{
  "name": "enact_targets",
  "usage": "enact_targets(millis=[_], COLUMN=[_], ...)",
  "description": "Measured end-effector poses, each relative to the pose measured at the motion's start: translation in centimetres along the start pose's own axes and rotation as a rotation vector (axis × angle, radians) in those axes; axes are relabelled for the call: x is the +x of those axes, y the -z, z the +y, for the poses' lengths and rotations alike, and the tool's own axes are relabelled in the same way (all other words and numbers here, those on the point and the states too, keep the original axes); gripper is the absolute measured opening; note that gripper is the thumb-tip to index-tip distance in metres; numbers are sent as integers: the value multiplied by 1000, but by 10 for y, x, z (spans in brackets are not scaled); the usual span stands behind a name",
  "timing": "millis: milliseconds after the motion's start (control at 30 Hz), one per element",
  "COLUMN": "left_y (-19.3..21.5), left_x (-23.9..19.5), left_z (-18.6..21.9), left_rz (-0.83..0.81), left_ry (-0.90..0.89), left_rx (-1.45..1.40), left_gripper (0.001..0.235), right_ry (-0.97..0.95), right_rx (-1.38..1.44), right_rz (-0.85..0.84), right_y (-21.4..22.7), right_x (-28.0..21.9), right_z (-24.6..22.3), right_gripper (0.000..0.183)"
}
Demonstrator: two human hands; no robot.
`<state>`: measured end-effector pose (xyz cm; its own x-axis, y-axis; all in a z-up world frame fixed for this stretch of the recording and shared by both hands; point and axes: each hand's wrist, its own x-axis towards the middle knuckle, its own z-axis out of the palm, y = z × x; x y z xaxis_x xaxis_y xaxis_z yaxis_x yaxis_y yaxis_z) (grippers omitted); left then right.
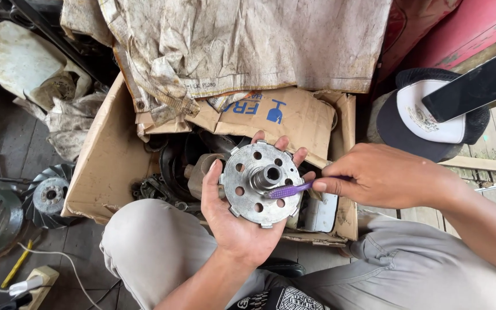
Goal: Cleaning a motorcycle clutch pressure plate using a toothbrush to remove dirt and grime.
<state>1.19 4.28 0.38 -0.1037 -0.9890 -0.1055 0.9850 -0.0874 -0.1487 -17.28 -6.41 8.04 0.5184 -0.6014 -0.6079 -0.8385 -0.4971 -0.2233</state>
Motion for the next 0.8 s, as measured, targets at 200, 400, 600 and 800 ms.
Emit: enact_targets(millis=[200, 400, 600, 800], left_y=[5, 4, 6, 11], left_x=[0, 0, -4, -5], left_z=[0, 2, 3, 5], left_rz=[-13, -42, -15, -8], left_ry=[13, -23, -39, -50], left_rx=[-17, -9, -28, -37], left_gripper=[62, 56, 56, 59], right_ry=[119, -171, -185, -188], right_rx=[84, 12, -32, -23], right_rz=[-168, -77, 54, -148], right_y=[-13, 4, -9, -7], right_x=[4, 8, 6, 7], right_z=[9, 6, 20, 12], right_gripper=[50, 46, 64, 57])
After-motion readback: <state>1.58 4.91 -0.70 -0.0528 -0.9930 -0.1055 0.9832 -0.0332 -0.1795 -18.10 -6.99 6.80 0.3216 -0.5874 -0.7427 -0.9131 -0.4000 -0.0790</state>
